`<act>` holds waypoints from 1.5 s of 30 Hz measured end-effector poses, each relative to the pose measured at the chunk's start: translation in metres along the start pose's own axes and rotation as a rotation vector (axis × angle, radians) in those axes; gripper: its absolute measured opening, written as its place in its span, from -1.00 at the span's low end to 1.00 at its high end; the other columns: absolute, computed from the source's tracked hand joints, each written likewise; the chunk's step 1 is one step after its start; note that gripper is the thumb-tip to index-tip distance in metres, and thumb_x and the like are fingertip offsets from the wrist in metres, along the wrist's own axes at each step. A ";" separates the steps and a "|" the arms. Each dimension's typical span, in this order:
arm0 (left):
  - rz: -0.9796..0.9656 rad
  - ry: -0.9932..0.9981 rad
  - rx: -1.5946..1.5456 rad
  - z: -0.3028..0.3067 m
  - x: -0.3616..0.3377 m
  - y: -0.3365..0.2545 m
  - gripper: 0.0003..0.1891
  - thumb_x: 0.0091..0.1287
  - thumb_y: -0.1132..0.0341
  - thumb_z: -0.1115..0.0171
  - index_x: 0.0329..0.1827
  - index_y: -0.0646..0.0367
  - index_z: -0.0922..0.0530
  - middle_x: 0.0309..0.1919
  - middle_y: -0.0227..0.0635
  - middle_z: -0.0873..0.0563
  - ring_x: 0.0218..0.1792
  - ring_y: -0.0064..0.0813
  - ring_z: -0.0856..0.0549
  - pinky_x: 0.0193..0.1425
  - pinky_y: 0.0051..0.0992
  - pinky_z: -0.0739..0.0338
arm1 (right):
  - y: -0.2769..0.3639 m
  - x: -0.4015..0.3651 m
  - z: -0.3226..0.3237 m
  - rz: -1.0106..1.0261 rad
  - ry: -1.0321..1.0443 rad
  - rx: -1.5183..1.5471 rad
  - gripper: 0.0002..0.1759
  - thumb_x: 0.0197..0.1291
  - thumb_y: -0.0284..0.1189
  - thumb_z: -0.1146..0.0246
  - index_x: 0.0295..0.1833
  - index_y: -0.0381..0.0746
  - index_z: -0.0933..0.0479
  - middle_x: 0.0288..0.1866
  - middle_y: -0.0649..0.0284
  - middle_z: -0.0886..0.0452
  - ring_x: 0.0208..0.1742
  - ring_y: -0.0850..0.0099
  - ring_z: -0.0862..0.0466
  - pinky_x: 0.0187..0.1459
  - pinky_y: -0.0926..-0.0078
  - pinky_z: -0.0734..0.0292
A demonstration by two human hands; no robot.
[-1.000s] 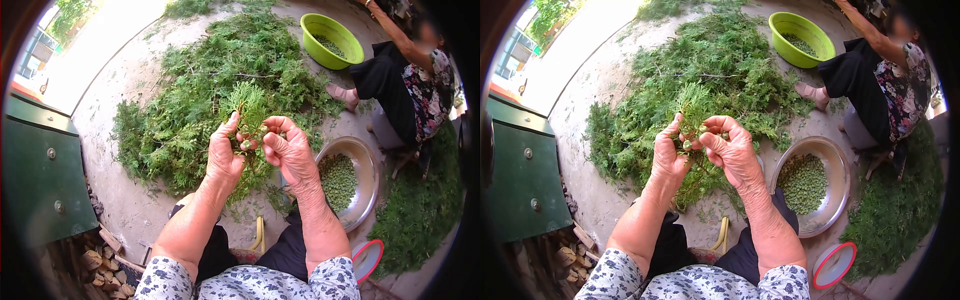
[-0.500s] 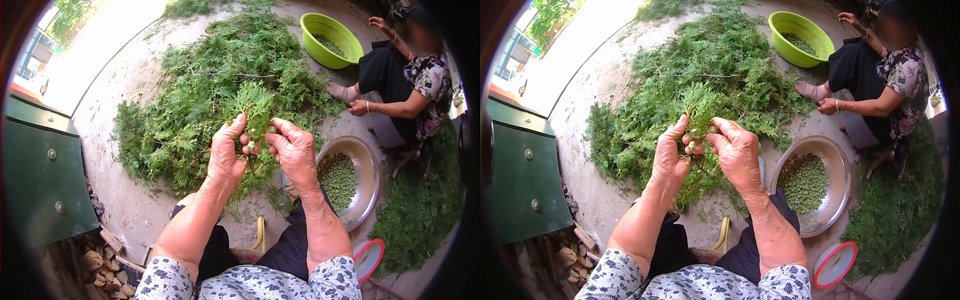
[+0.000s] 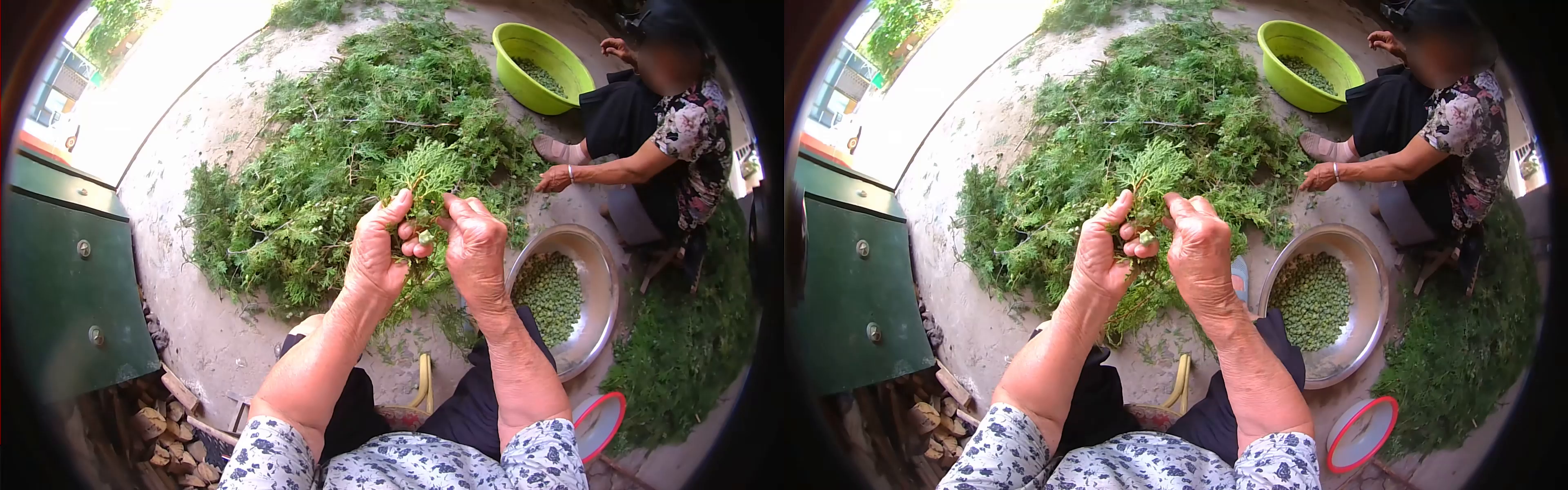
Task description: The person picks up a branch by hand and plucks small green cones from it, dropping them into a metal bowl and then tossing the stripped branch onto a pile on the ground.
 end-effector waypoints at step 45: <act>-0.220 -0.042 0.215 0.002 0.001 -0.010 -0.81 0.26 0.29 -0.23 -0.27 0.15 -0.40 -0.63 -0.40 -0.48 -0.69 -0.57 -0.43 -0.60 -0.55 -0.39 | -0.011 0.006 0.001 -0.580 0.379 0.990 -0.69 0.06 -0.46 -0.34 -0.08 -0.29 -0.49 -0.37 0.33 -0.61 -0.50 0.68 -0.49 -0.57 0.80 -0.28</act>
Point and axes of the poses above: each hand's wrist, its own x-axis towards the middle knuckle, its own z-axis out of the back of the hand, y = z × x, the point moved 2 cm from there along x, towards the middle knuckle
